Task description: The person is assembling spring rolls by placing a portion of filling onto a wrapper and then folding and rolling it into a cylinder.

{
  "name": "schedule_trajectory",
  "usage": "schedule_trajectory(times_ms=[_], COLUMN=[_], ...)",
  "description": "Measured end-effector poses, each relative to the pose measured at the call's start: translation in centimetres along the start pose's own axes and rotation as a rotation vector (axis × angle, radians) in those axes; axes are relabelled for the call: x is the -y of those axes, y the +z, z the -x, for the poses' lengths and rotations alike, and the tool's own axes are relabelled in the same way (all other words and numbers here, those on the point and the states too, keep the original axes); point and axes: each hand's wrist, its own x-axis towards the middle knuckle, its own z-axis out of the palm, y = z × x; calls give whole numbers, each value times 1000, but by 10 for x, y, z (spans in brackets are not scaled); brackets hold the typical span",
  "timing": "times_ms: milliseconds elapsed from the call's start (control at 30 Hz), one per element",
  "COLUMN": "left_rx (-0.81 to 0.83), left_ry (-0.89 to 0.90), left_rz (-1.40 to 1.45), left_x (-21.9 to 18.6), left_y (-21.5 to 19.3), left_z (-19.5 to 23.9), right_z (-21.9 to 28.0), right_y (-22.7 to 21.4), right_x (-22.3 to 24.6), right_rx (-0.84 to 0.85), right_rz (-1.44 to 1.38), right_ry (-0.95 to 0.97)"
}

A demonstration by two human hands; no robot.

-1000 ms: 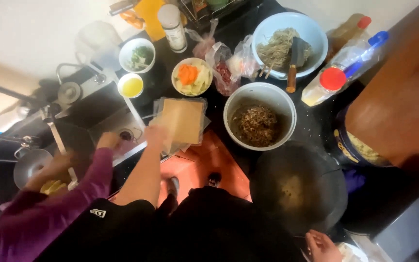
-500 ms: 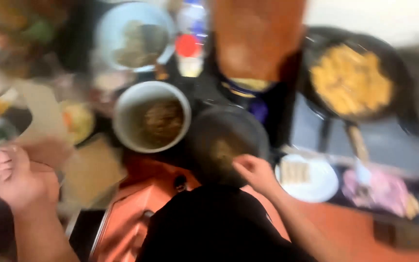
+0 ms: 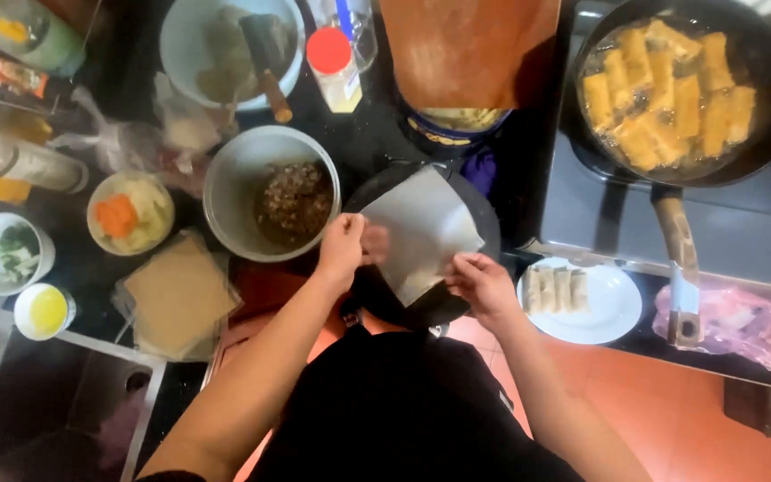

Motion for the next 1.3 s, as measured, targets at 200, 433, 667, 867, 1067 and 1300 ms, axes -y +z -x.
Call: schedule_trajectory(times_ms=[200, 433, 667, 867, 1067, 1300], left_rx=[-39, -22, -105, -310, -478, -430], left_ry=[-38, 63, 31, -90, -16, 111], left_rz=[-265, -699, -664, -392, 56, 228], left_x=[64, 70, 57, 70, 16, 49], left_y=[-21, -28, -57, -122, -149, -163], left_z=[-38, -44, -3, 23, 36, -13], right_z=[-11, -10, 8, -58, -145, -97], right_y=[-7, -22, 153, 303, 300, 296], right_x=[-4, -3, 44, 23, 11, 57], right_rx=[-186, -459, 73, 646, 1004, 996], right_rz=[405, 936, 1327, 1865, 1618, 1788], right_ry=[44, -48, -863, -1032, -1316, -1061])
